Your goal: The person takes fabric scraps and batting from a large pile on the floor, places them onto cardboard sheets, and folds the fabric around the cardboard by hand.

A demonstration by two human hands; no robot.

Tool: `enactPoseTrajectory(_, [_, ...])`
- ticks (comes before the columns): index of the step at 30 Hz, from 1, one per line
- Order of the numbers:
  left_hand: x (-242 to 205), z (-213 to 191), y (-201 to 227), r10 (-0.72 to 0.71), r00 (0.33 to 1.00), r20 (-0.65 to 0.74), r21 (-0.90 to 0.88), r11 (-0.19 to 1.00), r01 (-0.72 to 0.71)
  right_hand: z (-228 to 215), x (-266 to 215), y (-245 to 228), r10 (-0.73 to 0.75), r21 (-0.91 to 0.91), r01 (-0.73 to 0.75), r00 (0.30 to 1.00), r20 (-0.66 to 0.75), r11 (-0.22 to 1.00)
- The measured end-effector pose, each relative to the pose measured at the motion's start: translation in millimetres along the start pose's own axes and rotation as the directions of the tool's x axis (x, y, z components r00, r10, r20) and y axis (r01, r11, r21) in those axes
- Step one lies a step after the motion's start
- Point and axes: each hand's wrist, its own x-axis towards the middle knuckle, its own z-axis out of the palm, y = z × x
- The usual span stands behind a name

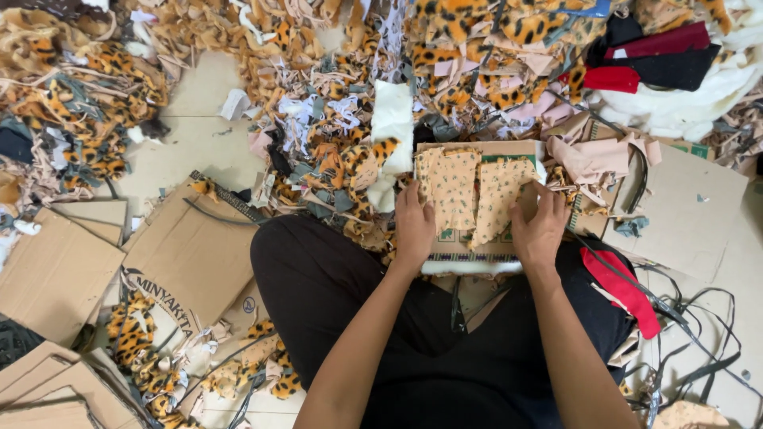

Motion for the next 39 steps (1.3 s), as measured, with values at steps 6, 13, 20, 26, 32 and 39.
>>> enactPoseTrajectory(6, [-19,-21,25,0.059,0.998,0.029,-0.112,0.992,-0.056,-19,-19,-15,0.093,0.100,-0.094,0.995,0.017,0.991])
enactPoseTrajectory(13, [-29,-25,26,0.066,0.994,0.087,-0.167,0.985,-0.051,-26,-32,-15,0.216,0.134,-0.223,0.974,0.064,0.966])
enactPoseTrajectory(20, [-17,-12,14,0.035,0.999,-0.006,-0.065,0.997,-0.036,-22,-25,-12,0.095,0.119,-0.089,0.994,-0.045,0.989])
enactPoseTrajectory(26, [9,-12,40,0.207,0.971,-0.118,0.259,0.951,-0.171,-10,7,-20,-0.204,-0.068,0.194,0.954,-0.219,0.979])
enactPoseTrajectory(32, [55,21,34,0.335,0.942,0.011,0.561,0.778,-0.283,14,26,-17,-0.160,-0.161,0.163,0.987,0.031,0.973])
enactPoseTrajectory(39, [88,40,20,0.266,0.959,0.098,0.509,0.814,-0.278,18,36,-7,-0.040,-0.091,0.049,0.994,0.103,0.995])
